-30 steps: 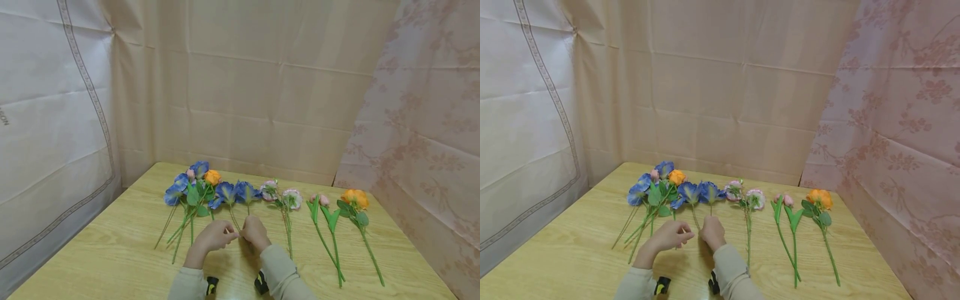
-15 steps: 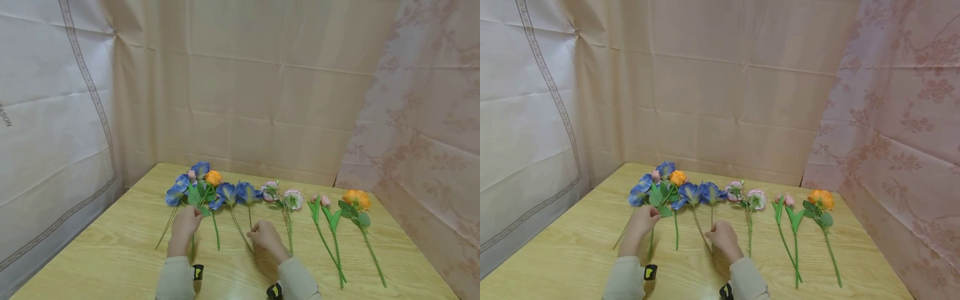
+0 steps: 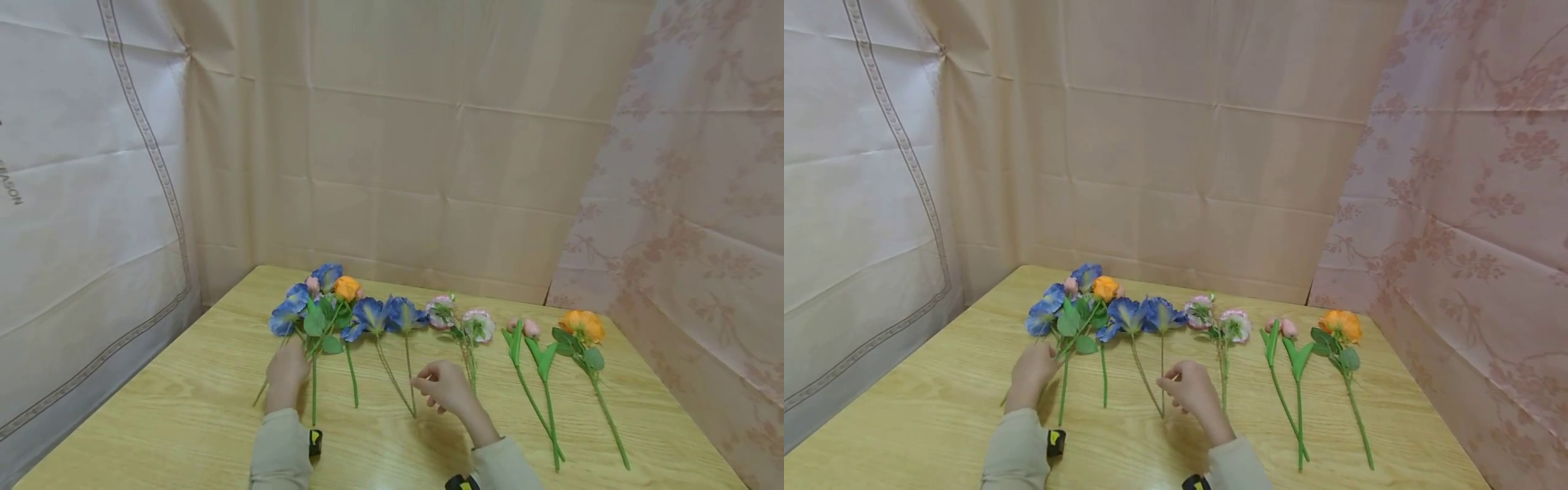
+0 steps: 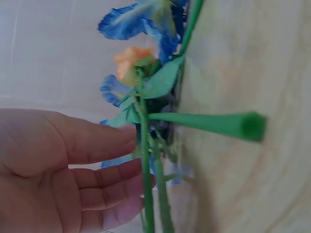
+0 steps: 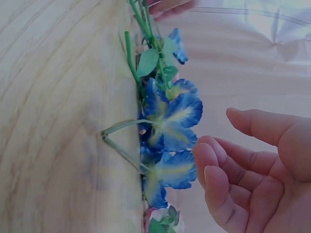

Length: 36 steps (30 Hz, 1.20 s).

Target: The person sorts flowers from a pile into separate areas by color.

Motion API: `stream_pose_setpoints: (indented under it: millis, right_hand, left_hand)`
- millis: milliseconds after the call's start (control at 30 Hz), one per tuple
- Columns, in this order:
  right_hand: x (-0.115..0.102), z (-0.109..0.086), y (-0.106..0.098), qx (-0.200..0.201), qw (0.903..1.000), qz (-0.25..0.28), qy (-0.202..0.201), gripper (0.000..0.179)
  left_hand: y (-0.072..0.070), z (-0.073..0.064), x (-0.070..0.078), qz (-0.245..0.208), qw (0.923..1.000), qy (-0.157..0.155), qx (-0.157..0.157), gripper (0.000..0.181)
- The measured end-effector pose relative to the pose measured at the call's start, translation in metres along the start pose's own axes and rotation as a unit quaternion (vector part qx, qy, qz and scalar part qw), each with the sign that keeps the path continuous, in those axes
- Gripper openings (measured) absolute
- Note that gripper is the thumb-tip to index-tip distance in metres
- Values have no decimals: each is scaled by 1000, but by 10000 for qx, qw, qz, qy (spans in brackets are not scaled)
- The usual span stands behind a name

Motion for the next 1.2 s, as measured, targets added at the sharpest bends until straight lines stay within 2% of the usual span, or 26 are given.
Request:
stream_pose_setpoints:
  millis: [133, 200, 367, 500, 833, 967, 1100, 1200]
  right_hand:
    - [-1, -1, -1, -54, 10000, 52, 3, 20]
    - [-1, -2, -1, -85, 9999, 75, 8, 19]
    - [-1, -2, 0, -165, 9998, 91, 16, 18]
    - [0, -2, 2, -181, 9998, 101, 28, 18]
    - [-1, -3, 4, -196, 9995, 199, -115, 17]
    - [-2, -3, 5, -250, 9993, 234, -131, 19]
    - [-1, -3, 6, -292, 9993, 167, -137, 20]
    - [0, -3, 7, -309, 9993, 127, -142, 19]
  left_hand:
    - [5, 1, -4, 65, 9998, -136, -135, 2]
    - [6, 1, -5, 21, 9999, -148, -73, 4]
    - [5, -2, -3, -11, 9998, 54, 172, 16]
    - [6, -2, -2, 31, 9998, 108, 141, 21]
    - [4, -1, -5, 28, 9996, -267, 70, 8]
    - [-2, -2, -1, 49, 9990, -263, 356, 13]
    - [-8, -1, 5, -182, 9967, -161, 771, 20]
    - [-12, -1, 13, -370, 9942, 36, 1009, 11]
Point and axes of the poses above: each hand's wrist, its own z-axis towards the middle knuckle, its own y-axis out of the palm, x = y × z, the point moved 5 cm from there along z, towards the middle knuckle, and after that the axes turned 5 degrees about y, right-handed, at the moved point
